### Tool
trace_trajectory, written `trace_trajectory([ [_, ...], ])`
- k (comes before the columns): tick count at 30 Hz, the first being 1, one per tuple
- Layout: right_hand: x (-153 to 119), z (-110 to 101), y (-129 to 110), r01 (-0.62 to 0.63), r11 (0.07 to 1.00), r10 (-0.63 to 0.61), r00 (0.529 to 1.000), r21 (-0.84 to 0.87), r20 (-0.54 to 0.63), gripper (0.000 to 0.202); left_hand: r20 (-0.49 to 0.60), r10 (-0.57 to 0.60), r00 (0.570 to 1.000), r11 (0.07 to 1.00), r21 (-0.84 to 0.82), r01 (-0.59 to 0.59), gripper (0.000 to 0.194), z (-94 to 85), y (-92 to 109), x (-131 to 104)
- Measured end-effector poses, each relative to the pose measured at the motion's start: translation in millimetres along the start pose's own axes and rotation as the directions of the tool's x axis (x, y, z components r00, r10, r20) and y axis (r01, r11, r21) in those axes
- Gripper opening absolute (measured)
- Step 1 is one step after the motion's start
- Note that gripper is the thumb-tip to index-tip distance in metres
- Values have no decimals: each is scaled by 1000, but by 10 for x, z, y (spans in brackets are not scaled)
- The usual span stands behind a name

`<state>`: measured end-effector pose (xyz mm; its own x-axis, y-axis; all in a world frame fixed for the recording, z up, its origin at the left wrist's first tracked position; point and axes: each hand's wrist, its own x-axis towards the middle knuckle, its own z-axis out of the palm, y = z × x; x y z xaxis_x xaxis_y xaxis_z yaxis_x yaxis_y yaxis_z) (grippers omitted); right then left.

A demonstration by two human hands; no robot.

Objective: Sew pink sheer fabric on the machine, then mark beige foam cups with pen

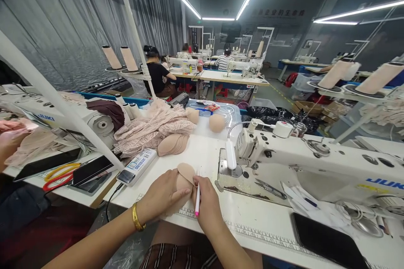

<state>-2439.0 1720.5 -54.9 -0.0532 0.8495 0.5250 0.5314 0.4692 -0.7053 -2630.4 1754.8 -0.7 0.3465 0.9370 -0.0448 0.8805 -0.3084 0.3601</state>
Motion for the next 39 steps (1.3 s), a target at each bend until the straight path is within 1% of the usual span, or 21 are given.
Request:
trace_trajectory([
  [3,-24,-31,-29,46,998,-48,998,-43,-39,31,-62,-5,998,990,-140,-4,75,5,-65,34],
  [6,-117,-39,-153,155,982,-160,986,-109,-46,37,-74,-13,997,964,-265,-7,72,-28,-153,25],
  [9,-244,19,-300,301,935,-311,950,-189,-24,44,-48,-21,999,957,-289,6,73,-59,-194,-23],
  [10,-282,46,-336,332,924,-339,941,-189,-9,45,-46,-20,999,960,-281,6,74,-60,-192,-46],
  [12,-346,86,-380,345,931,-346,938,-117,11,45,-50,-12,999,970,-242,0,76,-43,-167,-95],
  [14,-384,89,-389,281,960,-281,959,15,24,42,-62,-1,998,982,-186,-11,77,-13,-129,-146],
  [16,-391,52,-367,142,982,-147,989,125,35,33,-80,11,997,989,-149,-23,80,9,-101,-199],
  [17,-379,25,-346,70,986,-75,997,149,28,27,-95,10,995,990,-140,-23,82,10,-97,-231],
  [19,-327,-27,-281,-53,989,56,998,136,-16,16,-141,-15,990,991,-131,-3,85,-6,-121,-316],
  [20,-288,-45,-239,-98,988,103,994,120,-42,16,-163,-39,986,991,-133,17,85,-18,-149,-373],
  [21,-245,-55,-193,-138,985,144,988,107,-52,22,-172,-64,983,989,-142,39,86,-27,-185,-439],
  [22,-201,-55,-148,-181,978,185,982,103,-37,31,-164,-85,983,986,-157,59,89,-29,-227,-511],
  [24,-121,-32,-73,-265,957,261,964,118,48,45,-116,-99,988,975,-211,73,94,-2,-312,-654],
  [25,-89,-13,-49,-297,945,286,954,135,95,48,-88,-97,991,967,-244,73,93,26,-346,-711],
  [26,-63,7,-37,-320,935,301,944,153,135,50,-61,-93,994,958,-277,73,92,61,-371,-751],
  [28,-26,41,-40,-340,922,311,935,185,168,49,-25,-85,996,936,-346,71,89,134,-389,-768],
  [31,14,66,-60,-330,925,307,941,190,139,47,-14,-94,995,858,-508,74,84,193,-357,-668],
  [34,42,69,-38,-306,934,290,951,183,111,45,-6,-113,994,751,-656,81,77,164,-328,-595],
  [35,48,67,-22,-308,934,292,950,184,109,45,-17,-110,994,751,-656,72,77,146,-333,-608],
  [36,54,63,-6,-317,931,301,947,183,111,45,-42,-98,994,779,-625,50,81,131,-347,-640],
  [39,86,47,22,-348,924,331,935,161,126,48,-135,3,991,916,-398,-57,104,136,-430,-796],
])
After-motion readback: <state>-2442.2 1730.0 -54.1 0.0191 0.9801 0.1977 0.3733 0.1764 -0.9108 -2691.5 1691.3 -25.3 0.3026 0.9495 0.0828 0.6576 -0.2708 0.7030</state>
